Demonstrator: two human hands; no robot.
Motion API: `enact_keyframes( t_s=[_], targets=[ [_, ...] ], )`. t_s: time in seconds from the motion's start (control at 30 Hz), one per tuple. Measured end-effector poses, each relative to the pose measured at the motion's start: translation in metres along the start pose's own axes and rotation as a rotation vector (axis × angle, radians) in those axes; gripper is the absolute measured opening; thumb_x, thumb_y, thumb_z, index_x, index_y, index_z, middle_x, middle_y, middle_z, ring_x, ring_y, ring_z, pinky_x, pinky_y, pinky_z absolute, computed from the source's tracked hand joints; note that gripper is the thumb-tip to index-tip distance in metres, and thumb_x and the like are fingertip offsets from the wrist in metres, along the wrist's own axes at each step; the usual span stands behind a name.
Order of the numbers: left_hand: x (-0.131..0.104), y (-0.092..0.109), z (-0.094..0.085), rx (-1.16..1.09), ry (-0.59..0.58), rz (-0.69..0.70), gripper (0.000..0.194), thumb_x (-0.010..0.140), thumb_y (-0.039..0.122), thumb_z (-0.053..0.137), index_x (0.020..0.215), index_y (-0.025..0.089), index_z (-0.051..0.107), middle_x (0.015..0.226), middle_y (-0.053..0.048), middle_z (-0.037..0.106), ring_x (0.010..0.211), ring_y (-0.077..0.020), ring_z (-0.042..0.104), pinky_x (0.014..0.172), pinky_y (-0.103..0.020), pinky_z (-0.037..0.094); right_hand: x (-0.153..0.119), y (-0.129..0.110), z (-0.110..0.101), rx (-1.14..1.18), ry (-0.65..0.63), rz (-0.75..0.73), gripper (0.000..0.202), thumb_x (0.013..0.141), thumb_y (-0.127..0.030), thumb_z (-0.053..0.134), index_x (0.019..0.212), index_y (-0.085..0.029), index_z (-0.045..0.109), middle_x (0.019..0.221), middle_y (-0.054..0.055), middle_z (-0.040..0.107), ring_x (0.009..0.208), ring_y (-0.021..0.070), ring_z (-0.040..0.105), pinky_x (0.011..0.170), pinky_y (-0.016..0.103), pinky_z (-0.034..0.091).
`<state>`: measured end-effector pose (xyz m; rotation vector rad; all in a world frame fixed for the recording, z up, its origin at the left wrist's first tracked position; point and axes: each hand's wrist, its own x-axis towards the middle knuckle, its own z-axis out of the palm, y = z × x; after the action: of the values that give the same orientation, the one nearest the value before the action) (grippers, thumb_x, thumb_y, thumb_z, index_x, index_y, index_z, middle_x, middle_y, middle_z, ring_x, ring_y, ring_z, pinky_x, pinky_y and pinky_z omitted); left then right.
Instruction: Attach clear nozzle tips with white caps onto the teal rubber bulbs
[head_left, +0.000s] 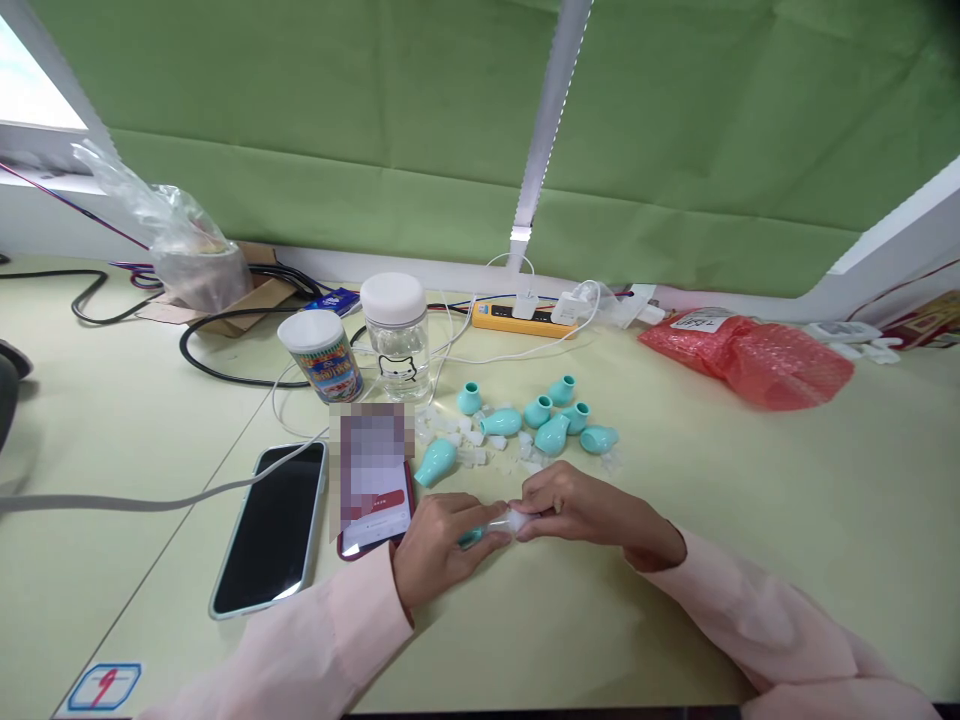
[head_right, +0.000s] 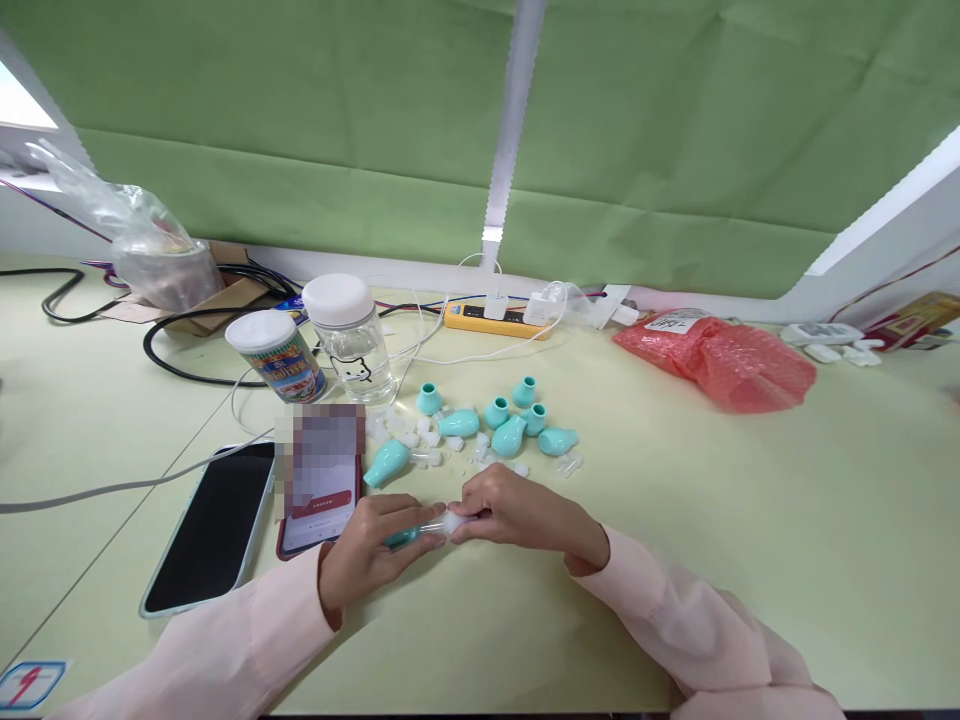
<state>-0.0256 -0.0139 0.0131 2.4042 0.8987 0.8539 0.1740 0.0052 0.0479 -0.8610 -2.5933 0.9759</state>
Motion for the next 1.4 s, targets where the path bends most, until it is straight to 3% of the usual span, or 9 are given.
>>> enact_keyframes(
  t_s=[0.13,0.43,0.57,0.73,0.9,1.07,1.17,1.27,1.4],
  targets=[
    [-0.002,-0.001,0.004,0.119,0.036,0.139,0.026,0.082,0.029,0.046,0.09,0.012,0.063,0.055,-0.004,0.058,0.049,-0.0144,0.051,0.045,-0.024,0.035,0.002,0.003,0.002,0.086,-0.049,0.028,0.028,0.08,-0.033,0.048,0.069,-0.013,0.064,0.053,-0.001,0.046,0.05,0.0075,0.041,0.047,0.021,0.03],
    [-0.003,0.0,0.003,0.03,0.161,0.125,0.022,0.08,0.027,0.05,0.089,0.011,0.062,0.056,-0.004,0.058,0.048,-0.0123,0.051,0.044,-0.023,0.036,0.009,0.002,0.01,0.6,0.074,0.321,0.028,0.064,-0.036,0.065,0.072,-0.01,0.067,0.06,0.002,0.058,0.053,0.0094,0.051,0.047,0.02,0.039],
    [-0.003,0.008,0.005,-0.076,0.125,-0.034,0.029,0.08,0.029,0.05,0.105,0.015,0.055,0.067,-0.004,0.062,0.059,-0.0142,0.057,0.053,-0.024,0.043,0.007,-0.006,-0.01,0.46,0.06,0.307,0.031,0.059,-0.036,0.068,0.079,-0.012,0.068,0.063,0.003,0.062,0.057,0.0123,0.055,0.052,0.022,0.044],
    [-0.003,0.01,0.005,-0.2,0.167,-0.286,0.032,0.079,0.023,0.051,0.111,0.02,0.048,0.101,-0.006,0.061,0.093,-0.0182,0.055,0.08,-0.03,0.044,0.0,-0.01,-0.045,0.213,0.252,0.327,0.048,0.058,-0.038,0.069,0.1,-0.014,0.061,0.073,0.005,0.064,0.058,0.012,0.056,0.057,0.024,0.048],
    [-0.001,0.008,0.006,-0.381,0.203,-0.374,0.027,0.075,0.024,0.057,0.101,0.022,0.05,0.098,-0.003,0.062,0.093,-0.0178,0.057,0.081,-0.03,0.046,0.008,-0.013,-0.021,0.081,0.212,0.144,0.046,0.061,-0.042,0.067,0.098,-0.016,0.061,0.065,0.002,0.061,0.051,0.0091,0.053,0.049,0.02,0.044],
    [-0.002,0.011,0.006,-0.415,0.242,-0.329,0.028,0.073,0.024,0.059,0.097,0.021,0.047,0.098,-0.004,0.062,0.091,-0.0186,0.059,0.079,-0.031,0.047,0.017,-0.023,0.002,-0.062,0.371,-0.041,0.019,0.073,-0.032,0.057,0.077,-0.016,0.064,0.057,0.001,0.058,0.047,0.0079,0.048,0.047,0.02,0.039],
    [-0.001,0.01,-0.005,-0.316,0.269,-0.211,0.037,0.071,0.022,0.059,0.105,0.02,0.043,0.111,-0.009,0.056,0.102,-0.0217,0.052,0.086,-0.036,0.043,0.014,-0.029,-0.018,-0.125,0.552,0.001,0.014,0.074,-0.028,0.057,0.073,-0.016,0.063,0.058,0.001,0.06,0.047,0.0082,0.049,0.047,0.019,0.04],
    [0.004,0.005,-0.018,-0.026,0.281,-0.093,0.03,0.075,0.019,0.052,0.104,0.018,0.046,0.112,-0.011,0.054,0.104,-0.0237,0.047,0.086,-0.04,0.039,0.015,-0.027,-0.053,-0.208,0.76,0.151,0.017,0.074,-0.03,0.056,0.071,-0.015,0.063,0.065,0.003,0.062,0.051,0.0102,0.052,0.048,0.02,0.043],
    [0.011,-0.001,-0.027,0.525,0.22,-0.204,0.024,0.076,0.023,0.048,0.099,0.017,0.054,0.108,-0.013,0.054,0.099,-0.0323,0.044,0.079,-0.051,0.032,0.037,-0.002,-0.086,-0.398,0.731,0.3,0.024,0.077,-0.034,0.05,0.071,-0.015,0.063,0.066,0.003,0.062,0.054,0.0119,0.053,0.054,0.023,0.042]
  ],
)
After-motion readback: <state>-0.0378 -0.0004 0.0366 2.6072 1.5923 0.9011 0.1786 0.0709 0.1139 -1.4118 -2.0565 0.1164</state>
